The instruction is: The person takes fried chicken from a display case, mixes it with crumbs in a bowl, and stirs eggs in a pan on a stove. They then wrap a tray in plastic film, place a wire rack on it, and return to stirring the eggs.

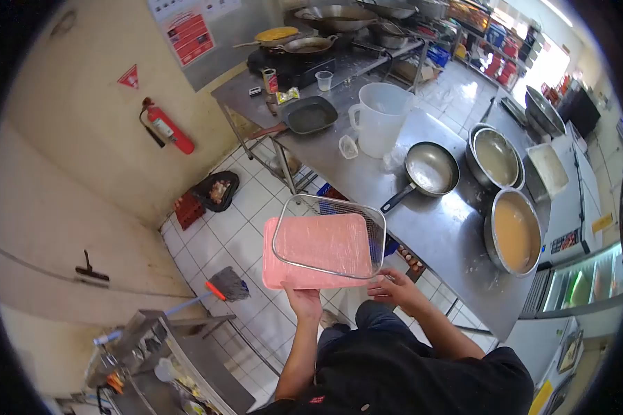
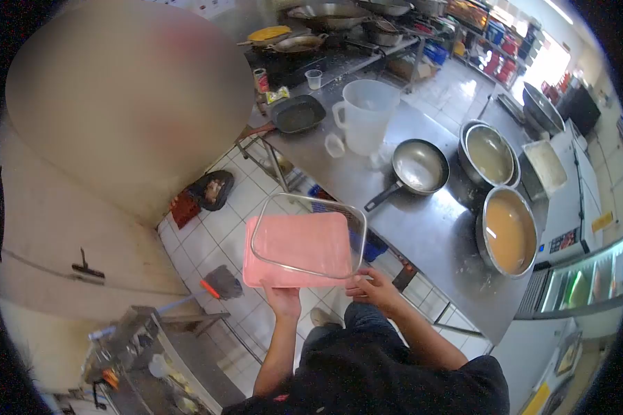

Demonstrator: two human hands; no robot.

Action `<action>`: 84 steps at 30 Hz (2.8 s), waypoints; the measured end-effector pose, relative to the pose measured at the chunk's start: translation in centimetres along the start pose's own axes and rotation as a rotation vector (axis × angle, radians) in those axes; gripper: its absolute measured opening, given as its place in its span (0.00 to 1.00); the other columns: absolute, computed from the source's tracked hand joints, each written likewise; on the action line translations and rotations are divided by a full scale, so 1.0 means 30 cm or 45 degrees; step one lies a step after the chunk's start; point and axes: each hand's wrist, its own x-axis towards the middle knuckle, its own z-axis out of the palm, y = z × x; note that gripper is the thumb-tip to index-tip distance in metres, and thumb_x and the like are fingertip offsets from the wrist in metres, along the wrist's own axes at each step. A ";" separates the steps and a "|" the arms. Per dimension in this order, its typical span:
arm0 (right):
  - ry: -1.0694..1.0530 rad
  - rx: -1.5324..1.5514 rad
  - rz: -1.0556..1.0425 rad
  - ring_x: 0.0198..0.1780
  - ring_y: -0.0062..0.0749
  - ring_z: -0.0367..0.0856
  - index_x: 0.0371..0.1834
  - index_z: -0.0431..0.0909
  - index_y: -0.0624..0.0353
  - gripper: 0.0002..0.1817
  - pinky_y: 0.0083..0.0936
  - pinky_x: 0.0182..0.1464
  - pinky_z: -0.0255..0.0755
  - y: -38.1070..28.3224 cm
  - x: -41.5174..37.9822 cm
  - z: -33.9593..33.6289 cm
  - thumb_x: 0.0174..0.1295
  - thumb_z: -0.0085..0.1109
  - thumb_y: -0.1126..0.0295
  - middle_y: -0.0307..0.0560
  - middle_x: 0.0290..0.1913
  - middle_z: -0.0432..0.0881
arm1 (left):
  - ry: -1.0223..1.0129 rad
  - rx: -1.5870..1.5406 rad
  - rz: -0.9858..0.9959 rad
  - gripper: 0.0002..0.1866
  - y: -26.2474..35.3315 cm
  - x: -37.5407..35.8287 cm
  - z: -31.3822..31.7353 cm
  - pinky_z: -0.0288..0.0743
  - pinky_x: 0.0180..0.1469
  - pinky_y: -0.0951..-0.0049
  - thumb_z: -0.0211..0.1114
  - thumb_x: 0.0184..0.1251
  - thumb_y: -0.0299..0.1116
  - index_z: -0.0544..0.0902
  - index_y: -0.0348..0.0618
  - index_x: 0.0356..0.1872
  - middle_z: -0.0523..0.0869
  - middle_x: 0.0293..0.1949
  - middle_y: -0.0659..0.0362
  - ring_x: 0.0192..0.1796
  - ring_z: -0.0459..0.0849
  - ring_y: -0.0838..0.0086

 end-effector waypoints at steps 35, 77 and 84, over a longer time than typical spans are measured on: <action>0.892 -0.856 -1.031 0.33 0.37 0.80 0.67 0.69 0.53 0.29 0.32 0.38 0.74 -0.893 0.743 -0.143 0.60 0.64 0.70 0.50 0.38 0.82 | -0.090 0.252 -0.311 0.36 0.011 0.673 0.155 0.59 0.70 0.49 0.40 0.74 0.61 0.57 0.47 0.73 0.63 0.72 0.53 0.72 0.63 0.55; 0.937 -1.760 -0.748 0.45 0.46 0.76 0.59 0.76 0.47 0.24 0.40 0.46 0.71 -0.141 0.771 -0.003 0.57 0.56 0.76 0.49 0.43 0.77 | -1.044 1.513 -0.609 0.29 -0.392 0.939 0.126 0.77 0.44 0.71 0.61 0.71 0.41 0.64 0.33 0.66 0.84 0.37 0.55 0.39 0.84 0.72; 0.543 -1.299 -1.194 0.62 0.53 0.70 0.68 0.68 0.58 0.33 0.39 0.63 0.66 -0.418 0.753 0.461 0.55 0.63 0.76 0.59 0.62 0.70 | -0.796 1.177 -0.773 0.23 0.210 0.955 0.243 0.71 0.58 0.69 0.51 0.77 0.45 0.70 0.40 0.64 0.80 0.54 0.56 0.55 0.79 0.73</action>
